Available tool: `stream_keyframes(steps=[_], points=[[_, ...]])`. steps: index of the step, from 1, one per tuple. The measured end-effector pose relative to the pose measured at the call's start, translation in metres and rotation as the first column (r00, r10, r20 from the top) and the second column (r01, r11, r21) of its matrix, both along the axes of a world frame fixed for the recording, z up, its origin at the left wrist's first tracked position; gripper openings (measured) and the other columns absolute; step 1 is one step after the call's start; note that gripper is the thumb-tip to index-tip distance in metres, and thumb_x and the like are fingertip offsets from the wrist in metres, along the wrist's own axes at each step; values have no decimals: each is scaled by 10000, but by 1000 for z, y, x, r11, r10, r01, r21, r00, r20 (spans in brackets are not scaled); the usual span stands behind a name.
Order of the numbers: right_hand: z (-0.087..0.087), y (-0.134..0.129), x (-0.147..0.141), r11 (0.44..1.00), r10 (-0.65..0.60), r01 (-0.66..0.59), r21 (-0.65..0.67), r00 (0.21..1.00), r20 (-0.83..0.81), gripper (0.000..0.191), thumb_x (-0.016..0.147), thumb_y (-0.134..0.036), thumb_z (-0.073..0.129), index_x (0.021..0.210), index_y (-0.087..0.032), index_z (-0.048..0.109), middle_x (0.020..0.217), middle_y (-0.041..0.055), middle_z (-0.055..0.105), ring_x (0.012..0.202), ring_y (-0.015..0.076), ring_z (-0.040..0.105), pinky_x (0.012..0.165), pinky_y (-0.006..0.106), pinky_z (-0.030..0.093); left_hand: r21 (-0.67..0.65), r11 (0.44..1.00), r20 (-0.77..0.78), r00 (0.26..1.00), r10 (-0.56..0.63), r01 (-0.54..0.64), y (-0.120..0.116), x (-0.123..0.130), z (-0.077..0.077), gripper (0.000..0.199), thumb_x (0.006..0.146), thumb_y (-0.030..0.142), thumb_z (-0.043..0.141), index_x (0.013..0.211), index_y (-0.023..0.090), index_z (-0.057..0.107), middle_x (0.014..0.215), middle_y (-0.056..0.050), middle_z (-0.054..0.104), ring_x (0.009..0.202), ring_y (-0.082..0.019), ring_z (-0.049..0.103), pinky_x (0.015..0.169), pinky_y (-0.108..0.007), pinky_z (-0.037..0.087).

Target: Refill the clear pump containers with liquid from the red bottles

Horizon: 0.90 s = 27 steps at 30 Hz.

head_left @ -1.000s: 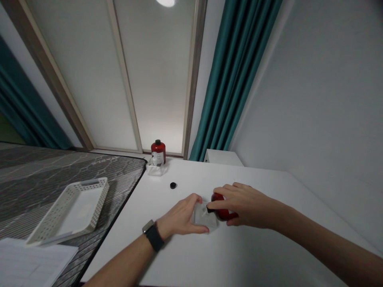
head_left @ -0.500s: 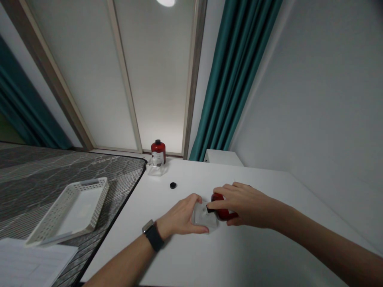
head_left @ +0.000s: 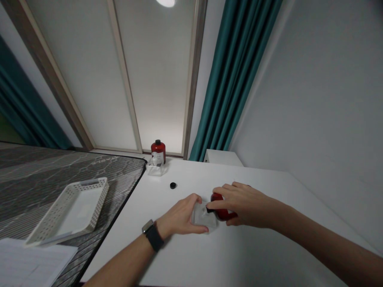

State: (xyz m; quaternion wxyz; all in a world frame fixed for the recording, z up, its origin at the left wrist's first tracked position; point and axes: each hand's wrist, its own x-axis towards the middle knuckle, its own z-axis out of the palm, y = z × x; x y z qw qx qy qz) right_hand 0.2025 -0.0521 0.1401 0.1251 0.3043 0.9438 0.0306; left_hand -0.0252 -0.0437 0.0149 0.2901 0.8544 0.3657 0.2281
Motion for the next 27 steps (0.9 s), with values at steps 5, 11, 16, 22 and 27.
stream_keyframes(steps=[5,11,16,22,27], points=[[1,0,-1,1000,2,-2,10,1000,12,537,759,-357,825,1224,-374,557,1104,30,626,898,268,628,727,376,445,12,1000,0,1000,0,0,0,0,-1,612,701,501,792,1110,195,455,979,-51,607,836,-257,609,720,-343,466],[-1,0,0,999,32,-32,31,999,2,544,763,-363,815,1241,-373,556,1097,35,629,887,257,626,721,361,436,13,1000,-21,1000,-7,7,1,0,-1,623,699,502,799,1118,193,458,997,-58,614,836,-258,612,726,-347,472],[-2,0,2,998,43,-42,44,999,-20,522,771,-366,803,1232,-374,560,1090,28,623,877,249,622,715,354,429,19,1000,-28,1000,-11,11,0,-1,3,614,707,497,798,1121,193,460,1013,-63,613,843,-257,609,729,-345,468],[-3,1,2,997,62,-61,54,998,-15,530,763,-360,812,1230,-370,559,1081,32,620,871,252,622,704,351,424,19,1000,-26,1000,-16,17,0,-2,4,616,708,494,795,1123,188,458,1016,-66,613,847,-259,610,727,-342,466],[-3,2,1,997,60,-59,49,998,-17,538,765,-363,809,1240,-376,556,1081,30,621,868,248,620,705,352,423,18,1000,-36,999,-11,11,0,-2,4,624,706,504,790,1127,189,454,1010,-65,614,837,-256,609,723,-339,464]])
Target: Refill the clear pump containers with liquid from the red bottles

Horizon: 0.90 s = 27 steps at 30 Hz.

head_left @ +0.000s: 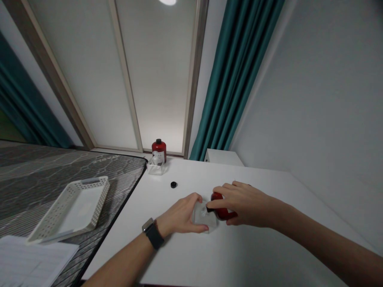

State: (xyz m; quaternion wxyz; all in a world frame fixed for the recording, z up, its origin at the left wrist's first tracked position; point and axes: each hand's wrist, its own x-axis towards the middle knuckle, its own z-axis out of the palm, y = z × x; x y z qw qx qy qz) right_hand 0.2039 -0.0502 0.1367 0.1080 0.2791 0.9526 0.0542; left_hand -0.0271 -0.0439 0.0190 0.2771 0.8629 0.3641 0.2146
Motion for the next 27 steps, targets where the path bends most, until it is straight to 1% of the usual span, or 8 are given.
stream_keyframes(steps=[6,11,18,27], points=[[1,0,-2,1000,-14,14,-22,1000,8,495,776,-351,805,1210,-366,567,1072,33,629,869,249,622,710,353,429,-10,1000,-11,1000,10,-10,-1,1,2,614,702,481,798,1124,187,462,1017,-67,616,855,-263,616,732,-341,462],[3,0,-3,1000,-13,13,-21,1000,21,547,753,-365,829,1224,-373,552,1088,34,629,880,264,629,707,364,438,-1,1000,7,1000,3,-3,-1,1,1,614,698,476,798,1124,185,466,1006,-66,615,841,-262,619,722,-338,464],[3,0,-2,1000,-9,9,-25,1000,24,562,736,-361,845,1219,-366,559,1089,33,629,890,268,630,709,368,441,-12,1000,0,1000,-3,3,-1,0,3,616,707,477,792,1131,180,458,1015,-76,619,845,-271,623,723,-346,464],[3,0,-3,1000,5,-5,-22,1000,14,529,746,-341,834,1203,-354,568,1068,26,625,857,249,626,692,352,429,-23,1000,17,1000,-4,4,-1,0,3,605,697,475,794,1108,200,447,1022,-66,623,863,-264,631,741,-339,468]])
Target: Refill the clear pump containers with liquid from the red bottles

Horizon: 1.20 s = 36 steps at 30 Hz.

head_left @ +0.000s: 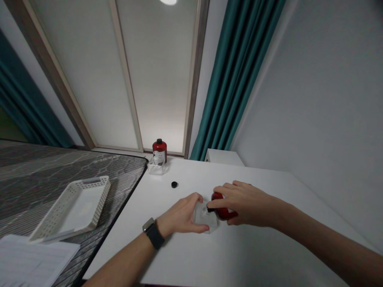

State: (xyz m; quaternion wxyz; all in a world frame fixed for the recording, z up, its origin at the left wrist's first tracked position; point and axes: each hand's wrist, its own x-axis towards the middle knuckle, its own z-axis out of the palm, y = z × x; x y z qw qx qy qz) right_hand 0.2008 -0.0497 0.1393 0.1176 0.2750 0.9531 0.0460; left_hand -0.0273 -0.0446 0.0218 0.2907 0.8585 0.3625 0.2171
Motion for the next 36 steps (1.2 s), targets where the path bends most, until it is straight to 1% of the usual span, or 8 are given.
stream_keyframes(steps=[10,21,27,32,36], points=[[0,0,0,1000,6,-6,6,1000,-10,542,746,-354,828,1221,-371,567,1073,22,618,863,252,623,682,355,426,1,1000,-9,1000,5,-5,0,0,1,609,690,466,801,1110,192,455,1029,-75,620,870,-268,624,751,-345,472],[-4,2,2,999,31,-30,35,999,-32,434,792,-348,780,1186,-359,598,1038,21,610,828,218,598,675,327,409,5,1000,-15,1000,7,-7,0,0,0,621,685,464,806,1120,185,461,1030,-75,621,858,-264,626,745,-341,476],[-2,0,0,997,34,-33,71,999,-12,473,770,-353,803,1191,-354,587,1027,25,615,821,222,603,679,328,410,10,1000,-9,1000,9,-9,0,0,0,604,688,460,799,1111,190,463,1017,-72,624,865,-269,625,752,-348,479],[-1,-1,-1,997,37,-36,72,999,-15,442,782,-334,790,1176,-352,592,1014,25,620,822,222,600,683,327,406,12,1000,6,1000,11,-11,0,0,1,594,693,473,792,1106,201,461,997,-59,628,849,-261,625,746,-344,478],[-1,-1,0,996,43,-42,77,999,-12,451,779,-333,791,1183,-360,592,1002,20,615,808,218,595,667,320,398,15,1000,12,1000,12,-12,-1,0,1,602,691,480,798,1107,195,469,1008,-65,626,859,-264,623,751,-348,477]])
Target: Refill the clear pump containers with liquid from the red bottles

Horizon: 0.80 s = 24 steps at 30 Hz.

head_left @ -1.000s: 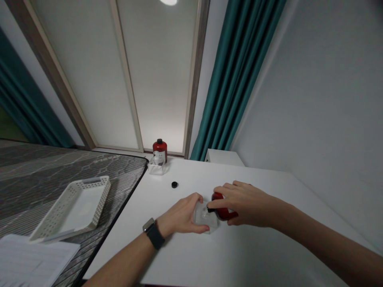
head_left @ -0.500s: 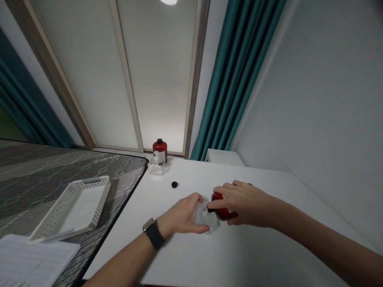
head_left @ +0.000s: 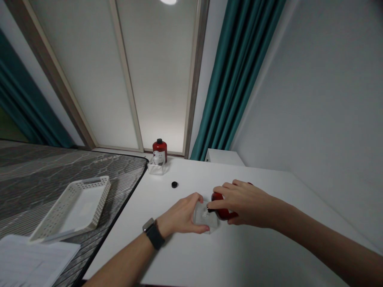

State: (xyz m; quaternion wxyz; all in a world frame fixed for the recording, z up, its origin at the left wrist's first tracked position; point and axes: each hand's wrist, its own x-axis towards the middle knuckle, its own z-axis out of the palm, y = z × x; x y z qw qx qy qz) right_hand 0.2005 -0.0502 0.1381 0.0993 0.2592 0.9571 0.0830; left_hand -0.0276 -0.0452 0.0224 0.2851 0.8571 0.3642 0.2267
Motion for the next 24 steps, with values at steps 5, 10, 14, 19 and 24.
stream_keyframes(steps=[5,10,14,19,24], points=[[1,0,-1,1000,-1,1,12,1000,24,476,765,-357,808,1187,-360,588,1020,23,608,828,228,600,672,329,402,-6,1000,-9,1000,2,-2,0,0,0,614,684,463,806,1120,190,471,1024,-73,626,874,-272,625,764,-354,474],[0,1,-1,1000,3,-3,-4,1000,29,451,784,-366,788,1191,-358,593,1013,23,608,830,222,600,690,330,407,-7,1000,-2,1000,-2,2,0,1,0,598,692,481,791,1112,192,480,1017,-69,625,877,-269,627,767,-350,475],[0,1,-1,1000,6,-6,-7,1000,23,459,785,-357,788,1201,-350,593,1024,28,607,837,221,598,692,330,408,-8,1000,-13,1000,-6,6,0,0,1,610,691,484,795,1116,189,472,1014,-70,624,867,-267,624,761,-350,477],[1,1,0,1000,3,-3,-18,1000,27,470,781,-357,794,1205,-358,592,1030,23,606,829,220,594,677,331,399,-4,1000,-22,1000,-4,4,0,0,1,621,688,476,805,1125,188,472,1028,-73,619,881,-271,625,766,-351,479],[2,1,-1,1000,0,1,-18,999,32,487,769,-358,810,1202,-363,587,1030,22,609,832,224,592,678,331,396,-5,1000,-23,1000,0,-1,0,1,1,629,681,485,807,1128,193,474,1032,-72,622,891,-275,628,774,-356,479]])
